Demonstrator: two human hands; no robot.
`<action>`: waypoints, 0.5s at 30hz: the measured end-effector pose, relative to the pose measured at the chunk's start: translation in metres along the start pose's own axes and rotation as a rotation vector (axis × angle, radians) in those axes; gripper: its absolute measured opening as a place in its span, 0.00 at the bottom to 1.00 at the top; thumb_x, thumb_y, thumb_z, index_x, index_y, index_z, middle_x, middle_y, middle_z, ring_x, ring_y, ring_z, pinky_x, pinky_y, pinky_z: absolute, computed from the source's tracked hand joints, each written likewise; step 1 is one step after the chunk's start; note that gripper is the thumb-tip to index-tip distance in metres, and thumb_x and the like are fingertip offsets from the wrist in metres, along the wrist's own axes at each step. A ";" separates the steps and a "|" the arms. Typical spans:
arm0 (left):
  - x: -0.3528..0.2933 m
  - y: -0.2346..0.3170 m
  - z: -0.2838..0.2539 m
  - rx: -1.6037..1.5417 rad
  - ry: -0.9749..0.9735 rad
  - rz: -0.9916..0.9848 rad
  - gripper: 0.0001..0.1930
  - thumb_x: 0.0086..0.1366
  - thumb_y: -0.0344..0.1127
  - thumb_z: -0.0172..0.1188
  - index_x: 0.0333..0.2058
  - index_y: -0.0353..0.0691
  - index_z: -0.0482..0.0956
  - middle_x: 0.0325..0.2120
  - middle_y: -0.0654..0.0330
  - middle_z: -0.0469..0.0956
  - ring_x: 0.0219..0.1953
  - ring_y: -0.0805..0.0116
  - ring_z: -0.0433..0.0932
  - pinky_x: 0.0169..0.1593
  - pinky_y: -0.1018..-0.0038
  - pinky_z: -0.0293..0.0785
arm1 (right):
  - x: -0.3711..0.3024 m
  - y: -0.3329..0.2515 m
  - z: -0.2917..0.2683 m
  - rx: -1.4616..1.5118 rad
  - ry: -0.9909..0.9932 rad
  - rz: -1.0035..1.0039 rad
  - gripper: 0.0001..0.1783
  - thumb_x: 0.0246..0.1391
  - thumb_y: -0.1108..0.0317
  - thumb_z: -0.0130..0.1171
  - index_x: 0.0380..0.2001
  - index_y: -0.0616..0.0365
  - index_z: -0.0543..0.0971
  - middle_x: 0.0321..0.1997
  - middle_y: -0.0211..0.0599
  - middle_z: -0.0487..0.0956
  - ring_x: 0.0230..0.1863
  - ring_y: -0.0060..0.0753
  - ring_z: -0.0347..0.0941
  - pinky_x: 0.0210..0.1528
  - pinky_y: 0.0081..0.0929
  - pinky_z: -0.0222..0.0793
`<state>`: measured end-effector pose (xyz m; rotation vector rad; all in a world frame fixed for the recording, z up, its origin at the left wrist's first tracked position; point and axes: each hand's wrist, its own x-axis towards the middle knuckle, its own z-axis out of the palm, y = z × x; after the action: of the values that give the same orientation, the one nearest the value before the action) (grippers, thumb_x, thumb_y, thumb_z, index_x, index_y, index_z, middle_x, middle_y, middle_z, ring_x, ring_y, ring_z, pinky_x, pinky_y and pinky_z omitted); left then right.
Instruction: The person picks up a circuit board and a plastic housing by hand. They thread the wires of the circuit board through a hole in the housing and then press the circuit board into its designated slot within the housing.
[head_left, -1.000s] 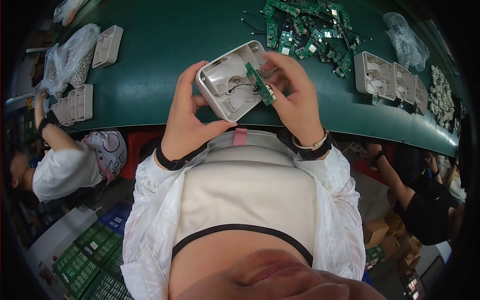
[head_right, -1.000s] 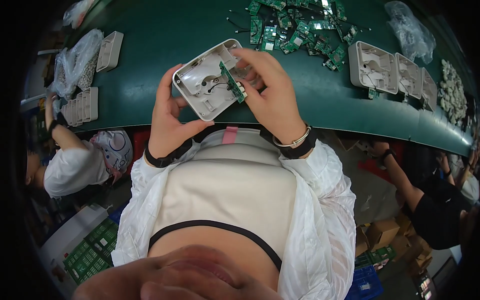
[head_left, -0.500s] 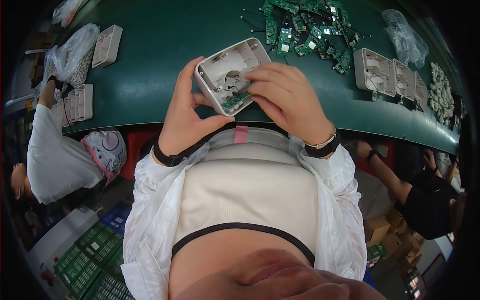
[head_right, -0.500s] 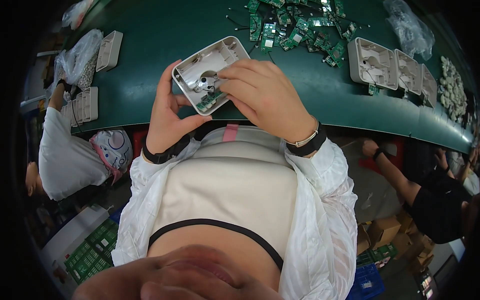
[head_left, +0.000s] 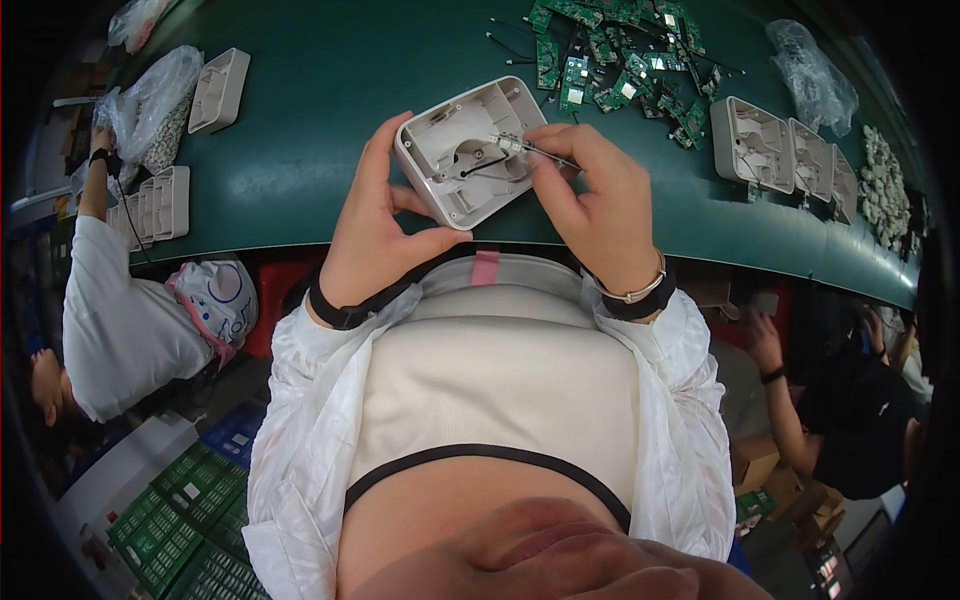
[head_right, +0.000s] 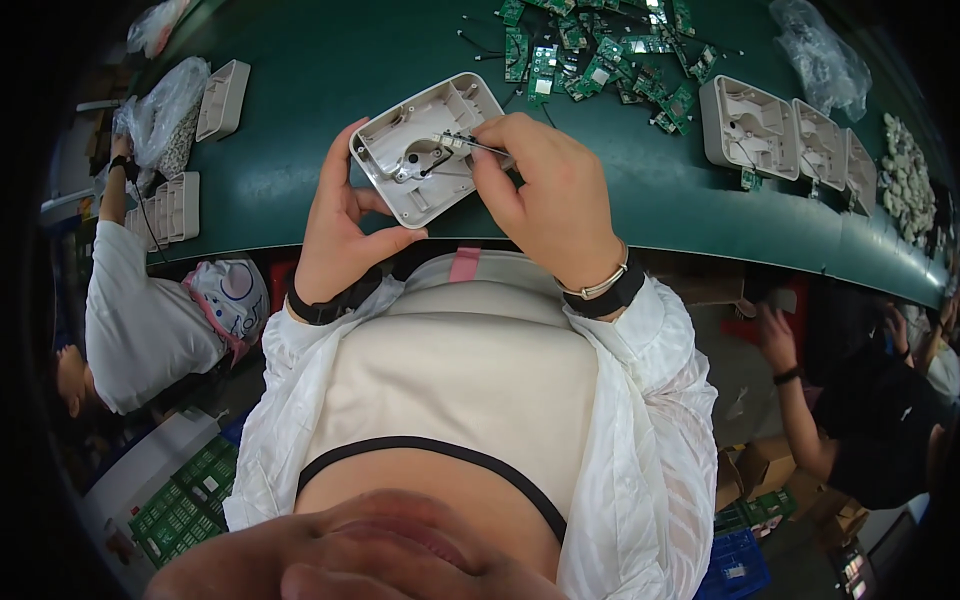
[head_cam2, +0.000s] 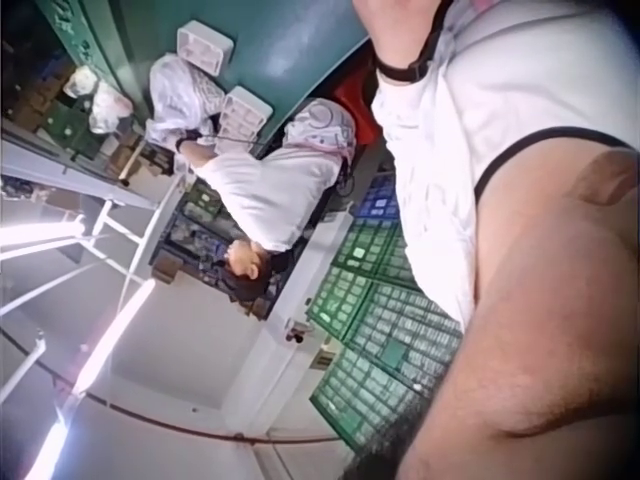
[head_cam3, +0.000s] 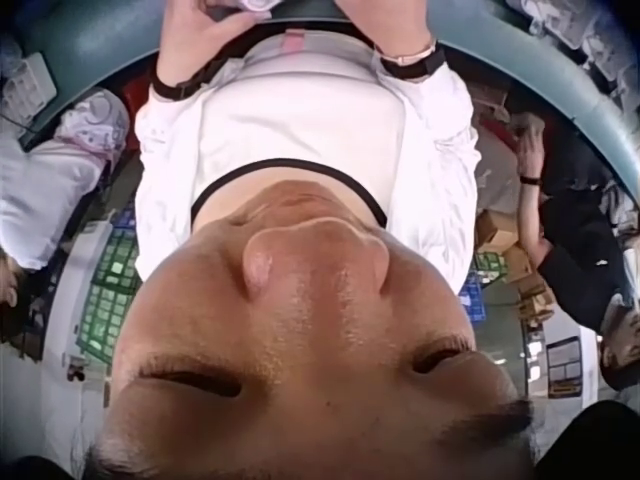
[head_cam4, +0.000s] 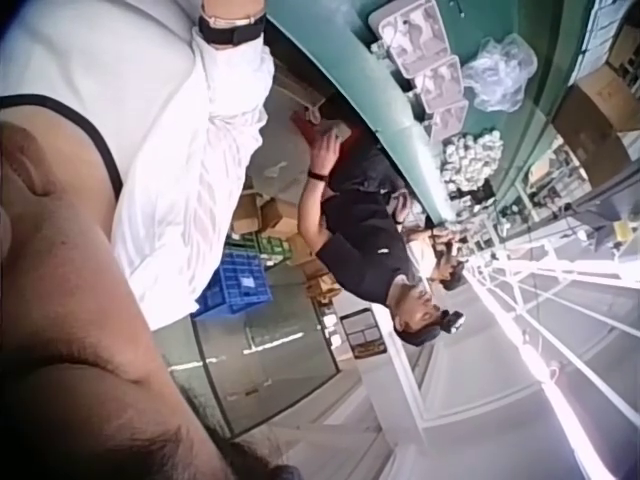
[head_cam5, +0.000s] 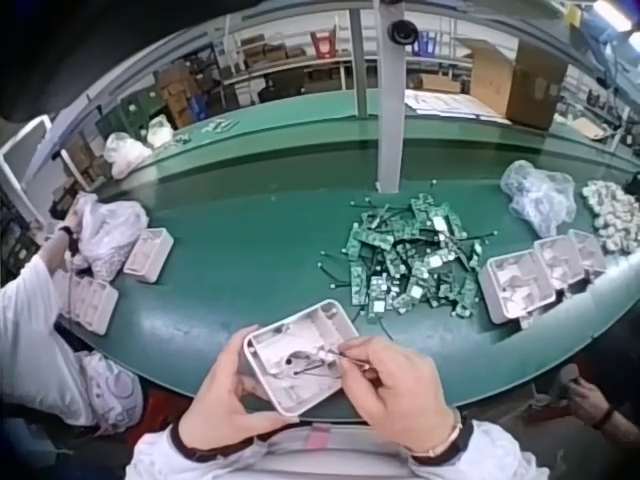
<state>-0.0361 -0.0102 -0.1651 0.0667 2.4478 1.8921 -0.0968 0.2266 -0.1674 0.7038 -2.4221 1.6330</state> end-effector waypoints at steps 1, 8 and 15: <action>0.000 0.000 0.000 0.001 -0.002 0.001 0.59 0.45 0.23 0.80 0.73 0.37 0.51 0.68 0.46 0.59 0.46 0.61 0.85 0.46 0.73 0.85 | 0.000 -0.002 0.000 0.000 0.002 0.000 0.06 0.57 0.80 0.63 0.38 0.64 0.81 0.38 0.40 0.84 0.39 0.32 0.83 0.43 0.28 0.78; 0.000 0.001 -0.001 0.015 -0.004 -0.015 0.59 0.45 0.23 0.80 0.73 0.37 0.51 0.67 0.46 0.60 0.45 0.62 0.85 0.45 0.72 0.85 | 0.000 0.004 0.004 0.604 -0.022 0.333 0.06 0.61 0.80 0.61 0.40 0.66 0.77 0.50 0.46 0.81 0.41 0.29 0.82 0.48 0.24 0.79; -0.001 -0.001 -0.001 0.012 0.001 -0.016 0.60 0.45 0.23 0.80 0.74 0.38 0.52 0.67 0.46 0.60 0.44 0.62 0.85 0.45 0.73 0.85 | 0.000 0.016 0.000 0.704 -0.097 0.151 0.09 0.61 0.83 0.61 0.44 0.65 0.77 0.55 0.46 0.79 0.50 0.30 0.79 0.57 0.26 0.74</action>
<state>-0.0351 -0.0116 -0.1658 0.0466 2.4527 1.8717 -0.1045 0.2315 -0.1811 0.6964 -1.9595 2.6027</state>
